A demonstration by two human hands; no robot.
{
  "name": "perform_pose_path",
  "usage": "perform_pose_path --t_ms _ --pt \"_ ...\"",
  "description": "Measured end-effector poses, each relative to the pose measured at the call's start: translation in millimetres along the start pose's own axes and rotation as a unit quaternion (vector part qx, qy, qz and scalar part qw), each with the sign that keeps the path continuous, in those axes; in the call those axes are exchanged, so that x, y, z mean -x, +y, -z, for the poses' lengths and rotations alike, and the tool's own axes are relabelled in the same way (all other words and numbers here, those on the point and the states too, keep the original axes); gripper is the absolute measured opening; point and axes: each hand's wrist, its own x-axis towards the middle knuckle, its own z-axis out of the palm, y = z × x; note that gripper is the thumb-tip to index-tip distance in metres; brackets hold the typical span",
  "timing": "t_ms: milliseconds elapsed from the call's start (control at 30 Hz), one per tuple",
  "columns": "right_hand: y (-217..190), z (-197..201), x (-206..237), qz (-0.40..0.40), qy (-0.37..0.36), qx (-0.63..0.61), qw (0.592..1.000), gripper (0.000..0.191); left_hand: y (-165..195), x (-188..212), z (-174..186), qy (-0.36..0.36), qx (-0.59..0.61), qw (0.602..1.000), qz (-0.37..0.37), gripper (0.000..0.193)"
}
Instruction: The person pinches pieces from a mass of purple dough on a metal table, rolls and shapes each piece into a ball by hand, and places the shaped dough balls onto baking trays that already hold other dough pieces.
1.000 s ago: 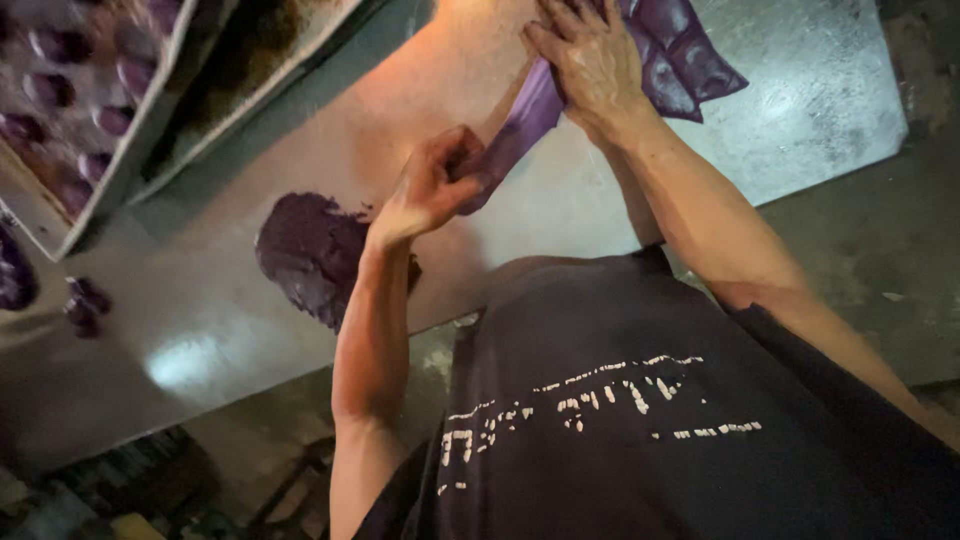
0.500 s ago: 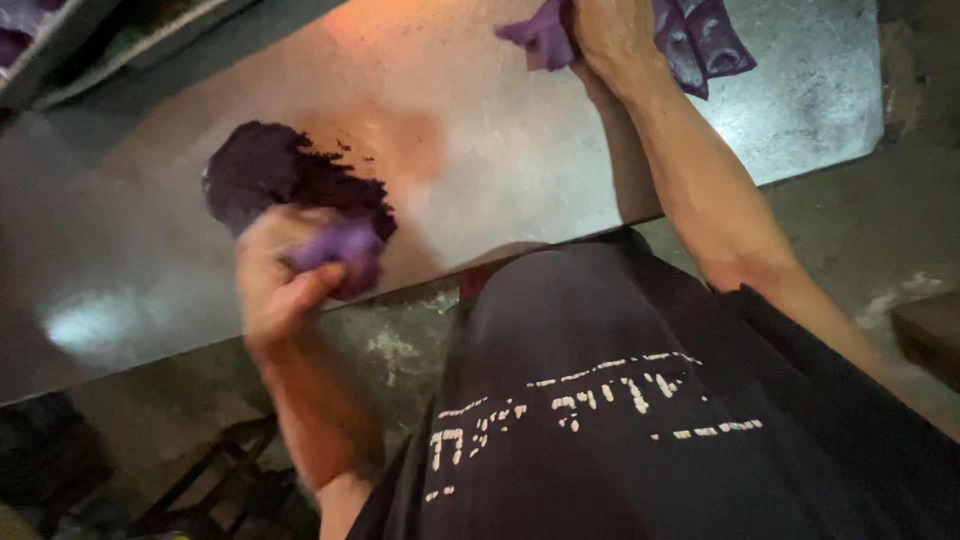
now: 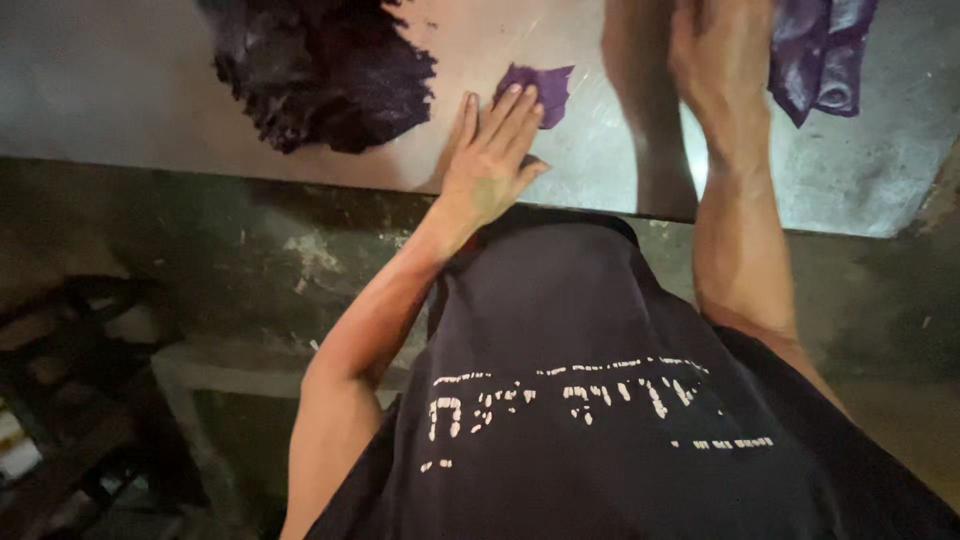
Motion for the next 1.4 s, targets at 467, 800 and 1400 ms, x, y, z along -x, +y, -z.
perform_pose_path --t_ms 467,800,1400 --pt "-84.4 -8.7 -88.6 0.168 -0.165 -0.129 0.963 0.040 -8.9 -103.9 -11.4 -0.005 -0.095 0.993 -0.068 0.020" --pt "-158.3 -164.8 -190.0 0.205 -0.305 -0.099 0.925 0.049 -11.7 -23.3 78.8 0.150 0.443 0.863 0.192 0.037" --pt "-181.0 2.0 -95.3 0.199 -0.330 -0.114 0.916 0.070 -46.7 -28.0 80.6 0.341 0.713 0.527 0.313 0.038"
